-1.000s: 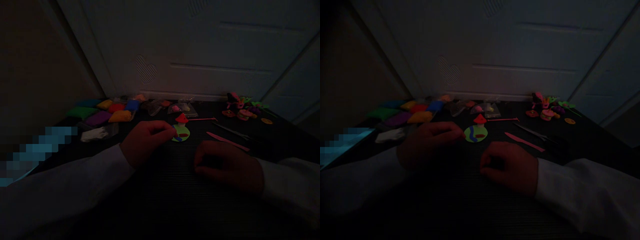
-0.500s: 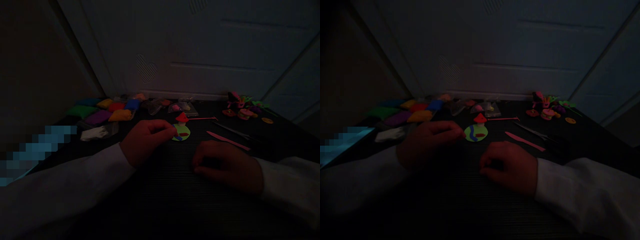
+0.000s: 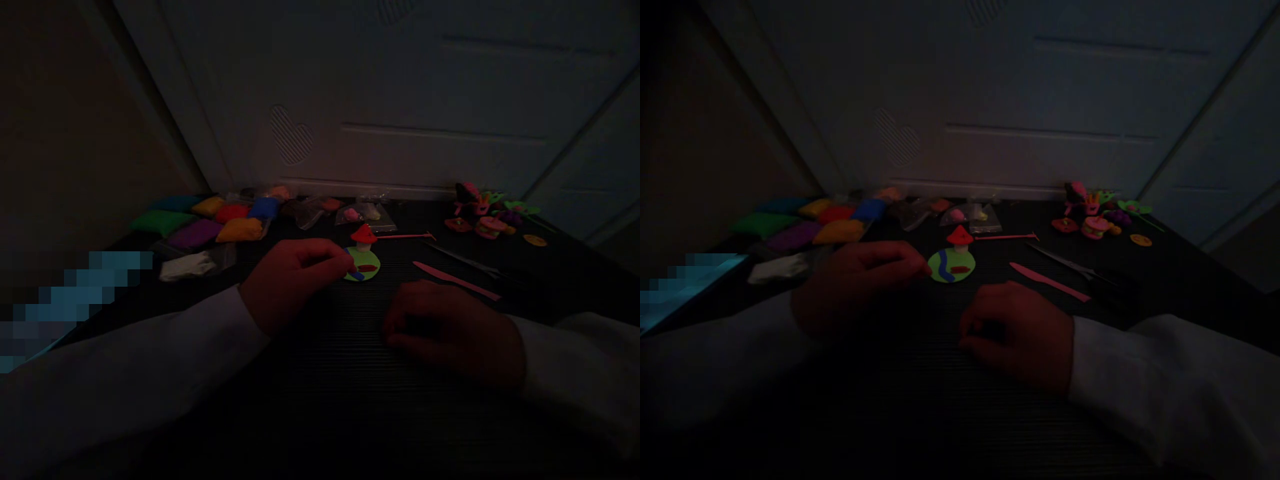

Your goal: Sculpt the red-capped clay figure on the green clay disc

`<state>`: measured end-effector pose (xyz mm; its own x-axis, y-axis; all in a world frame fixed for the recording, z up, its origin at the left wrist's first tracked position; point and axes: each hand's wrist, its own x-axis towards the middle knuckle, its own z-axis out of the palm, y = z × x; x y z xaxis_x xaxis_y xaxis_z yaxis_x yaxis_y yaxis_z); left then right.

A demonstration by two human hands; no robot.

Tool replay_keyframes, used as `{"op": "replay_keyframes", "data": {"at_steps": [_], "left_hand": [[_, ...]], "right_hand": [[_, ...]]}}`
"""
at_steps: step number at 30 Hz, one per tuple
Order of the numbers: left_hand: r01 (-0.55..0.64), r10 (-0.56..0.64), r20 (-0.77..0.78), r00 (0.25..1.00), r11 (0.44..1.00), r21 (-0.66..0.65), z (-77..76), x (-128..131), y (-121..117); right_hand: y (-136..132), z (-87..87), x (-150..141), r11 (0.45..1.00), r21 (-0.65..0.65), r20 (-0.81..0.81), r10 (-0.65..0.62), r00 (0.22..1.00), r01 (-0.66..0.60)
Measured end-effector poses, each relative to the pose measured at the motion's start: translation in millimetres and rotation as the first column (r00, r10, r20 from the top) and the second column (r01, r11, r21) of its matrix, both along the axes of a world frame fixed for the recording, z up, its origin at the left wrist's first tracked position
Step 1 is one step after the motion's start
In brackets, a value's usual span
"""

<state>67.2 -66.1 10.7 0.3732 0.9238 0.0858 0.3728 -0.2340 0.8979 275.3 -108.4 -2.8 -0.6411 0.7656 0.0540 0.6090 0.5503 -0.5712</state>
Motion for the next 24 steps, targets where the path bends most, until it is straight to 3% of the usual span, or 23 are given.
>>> {"op": "replay_keyframes", "data": {"at_steps": [24], "left_hand": [[0.011, -0.011, -0.067, 0.998, 1.0, -0.006, 4.5, 1.3, -1.7]], "right_hand": [[-3.1, -0.1, 0.3, 1.0, 0.016, -0.007, 0.003, 1.0, -0.003]]}}
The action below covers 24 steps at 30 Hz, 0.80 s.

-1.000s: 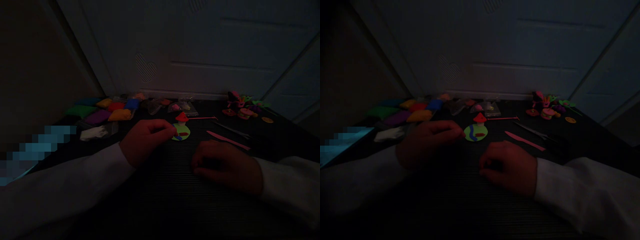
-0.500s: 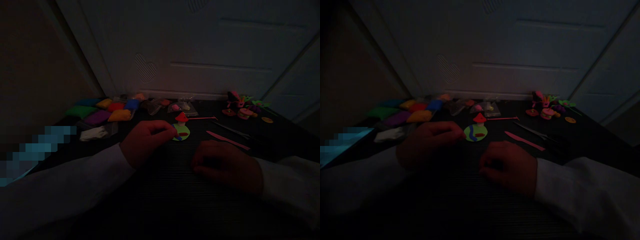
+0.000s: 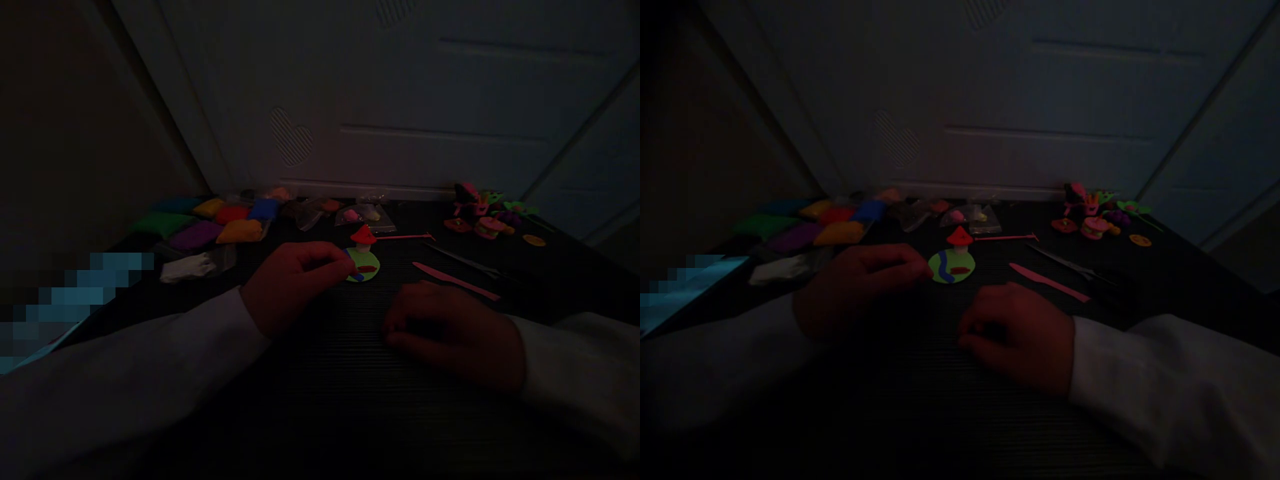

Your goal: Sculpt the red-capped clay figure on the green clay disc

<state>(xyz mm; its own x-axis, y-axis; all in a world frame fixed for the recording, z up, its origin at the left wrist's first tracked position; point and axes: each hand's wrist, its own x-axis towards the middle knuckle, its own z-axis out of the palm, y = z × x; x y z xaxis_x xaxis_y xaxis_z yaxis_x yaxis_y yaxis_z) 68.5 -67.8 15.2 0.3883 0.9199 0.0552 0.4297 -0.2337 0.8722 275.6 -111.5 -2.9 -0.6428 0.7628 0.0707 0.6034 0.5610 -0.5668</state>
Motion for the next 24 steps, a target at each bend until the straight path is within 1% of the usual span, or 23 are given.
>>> {"op": "replay_keyframes", "data": {"at_steps": [6, 9, 15, 20, 24], "left_hand": [[-0.002, 0.002, 0.025, 1.0, 1.0, -0.017, -2.6, -1.7, -0.2], [0.006, -0.005, 0.027, 1.0, 1.0, -0.018, -3.1, -2.9, -0.1], [0.007, -0.006, 0.015, 1.0, 1.0, -0.023, -2.4, -2.3, 0.4], [0.039, -0.039, 0.001, 0.999, 0.998, -0.047, -3.4, -2.4, 0.3], [0.054, -0.054, -0.02, 0.998, 0.998, -0.032, -3.6, -2.9, -0.7]], "right_hand": [[-2.0, 0.4, 0.0, 0.999, -0.001, -0.003, -0.035, 0.999, 0.035], [-3.7, -0.5, -0.1, 0.999, 0.019, 0.014, -0.037, 0.999, 0.036], [-4.3, -3.2, 1.7, 0.997, 0.054, -0.02, -0.048, 0.999, 0.049], [-2.5, -1.6, 4.0, 0.999, 0.014, -0.018, -0.052, 0.998, 0.053], [-1.6, 2.0, 7.0, 0.999, -0.008, 0.002, -0.041, 0.999, 0.041]]}}
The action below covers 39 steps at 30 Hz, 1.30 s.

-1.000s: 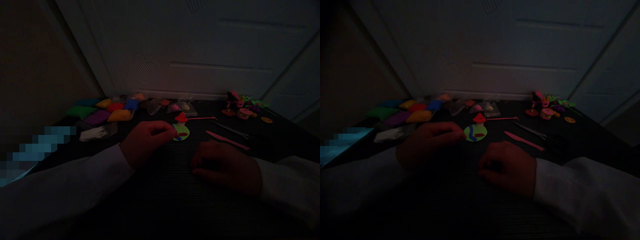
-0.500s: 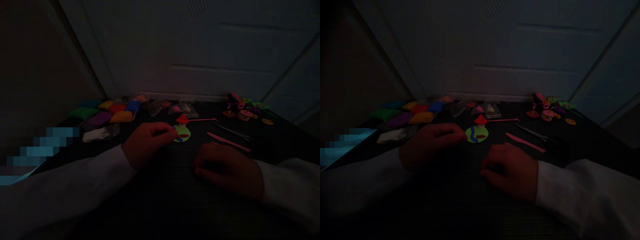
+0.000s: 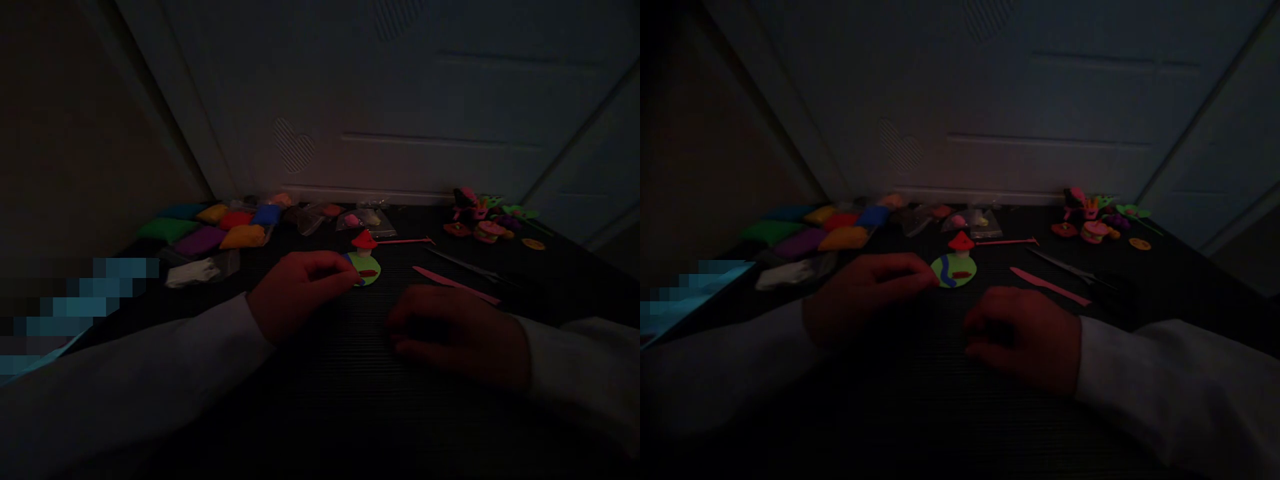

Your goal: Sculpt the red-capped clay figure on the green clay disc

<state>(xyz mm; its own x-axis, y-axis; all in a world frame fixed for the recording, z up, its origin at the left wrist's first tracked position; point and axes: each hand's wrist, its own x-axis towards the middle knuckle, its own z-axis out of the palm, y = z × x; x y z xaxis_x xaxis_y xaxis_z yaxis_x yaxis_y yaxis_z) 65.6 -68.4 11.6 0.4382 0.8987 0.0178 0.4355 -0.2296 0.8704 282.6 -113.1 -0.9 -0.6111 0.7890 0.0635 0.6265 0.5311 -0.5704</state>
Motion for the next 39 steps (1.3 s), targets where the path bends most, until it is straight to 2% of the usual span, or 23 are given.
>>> {"op": "replay_keyframes", "data": {"at_steps": [11, 17, 21, 25, 29, 34, 39], "left_hand": [[0.009, -0.009, -0.039, 0.999, 1.0, 0.007, 0.5, 0, 0], [0.125, -0.129, -0.06, 0.99, 0.989, -0.074, -0.7, 4, -5], [0.22, -0.229, -0.072, 0.971, 0.969, -0.111, -3.0, 9, -14], [0.272, -0.279, -0.103, 0.955, 0.959, -0.073, -5.5, 12, -18], [0.264, -0.273, -0.098, 0.957, 0.96, -0.094, -3.6, 13, -18], [0.179, -0.185, -0.008, 0.983, 0.959, -0.22, 0.0, 15, -19], [0.169, -0.166, 0.032, 0.986, 0.95, -0.264, -0.1, 15, -20]], "right_hand": [[2, -3.0, 4, 0.994, 0.068, -0.043, 0.086, 0.995, -0.083], [-1, -4.6, 2, 0.989, 0.142, -0.117, -0.024, 0.993, 0.04], [-4, -3.8, -1, 0.979, 0.196, -0.17, -0.019, 0.985, 0.053], [-5, -4.1, -4, 0.975, 0.219, -0.21, -0.001, 0.978, 0.048], [-6, -4.3, -4, 0.973, 0.22, -0.247, -0.014, 0.969, 0.07], [-5, -2.0, -2, 0.971, 0.209, -0.233, -0.068, 0.97, 0.118], [-1, -2.7, 0, 0.962, 0.257, -0.242, -0.031, 0.97, 0.095]]}}
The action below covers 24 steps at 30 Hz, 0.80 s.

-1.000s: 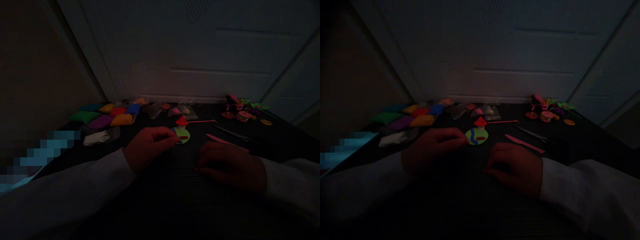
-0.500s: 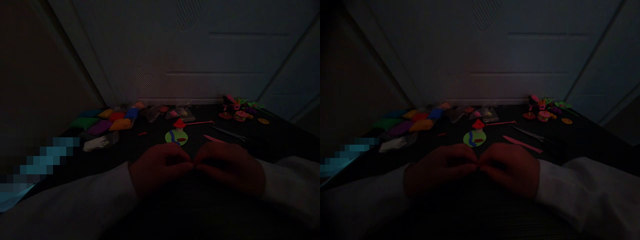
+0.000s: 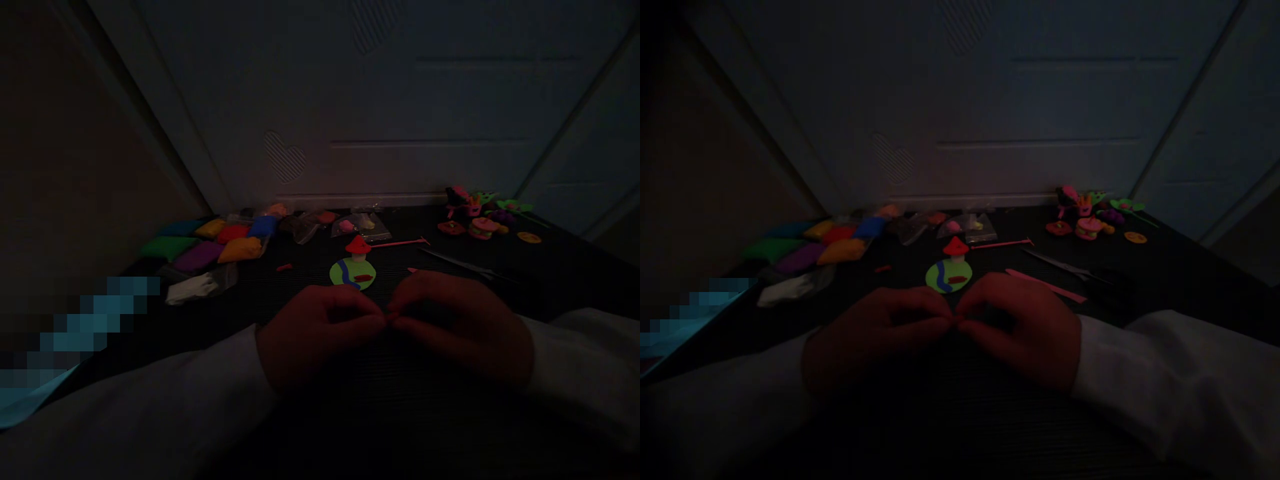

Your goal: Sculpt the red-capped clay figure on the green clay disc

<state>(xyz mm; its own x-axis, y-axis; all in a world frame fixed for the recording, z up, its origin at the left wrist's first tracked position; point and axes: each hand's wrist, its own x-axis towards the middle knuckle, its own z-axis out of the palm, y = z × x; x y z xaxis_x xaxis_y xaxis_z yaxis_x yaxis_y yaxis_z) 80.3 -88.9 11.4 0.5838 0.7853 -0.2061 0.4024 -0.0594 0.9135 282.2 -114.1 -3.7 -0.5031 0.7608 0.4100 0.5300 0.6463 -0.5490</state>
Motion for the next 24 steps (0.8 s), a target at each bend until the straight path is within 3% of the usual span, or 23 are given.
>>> {"op": "replay_keyframes", "data": {"at_steps": [8, 17, 24], "left_hand": [[0.043, -0.042, 0.025, 0.999, 0.999, -0.022, 1.6, 1.8, -0.1], [-0.077, 0.081, 0.128, 0.988, 0.996, -0.033, -3.1, 2.9, -0.3], [-0.077, 0.082, 0.145, 0.986, 0.996, -0.044, -4.8, 2.9, -2.7]], "right_hand": [[-1.0, -2.5, -1.2, 0.993, 0.088, 0.016, 0.073, 0.997, -0.074], [-3.5, -4.9, -5.0, 0.936, 0.347, 0.009, -0.07, 0.997, 0.063], [-0.7, -4.1, -9.9, 0.93, 0.363, 0.018, -0.069, 0.997, 0.058]]}}
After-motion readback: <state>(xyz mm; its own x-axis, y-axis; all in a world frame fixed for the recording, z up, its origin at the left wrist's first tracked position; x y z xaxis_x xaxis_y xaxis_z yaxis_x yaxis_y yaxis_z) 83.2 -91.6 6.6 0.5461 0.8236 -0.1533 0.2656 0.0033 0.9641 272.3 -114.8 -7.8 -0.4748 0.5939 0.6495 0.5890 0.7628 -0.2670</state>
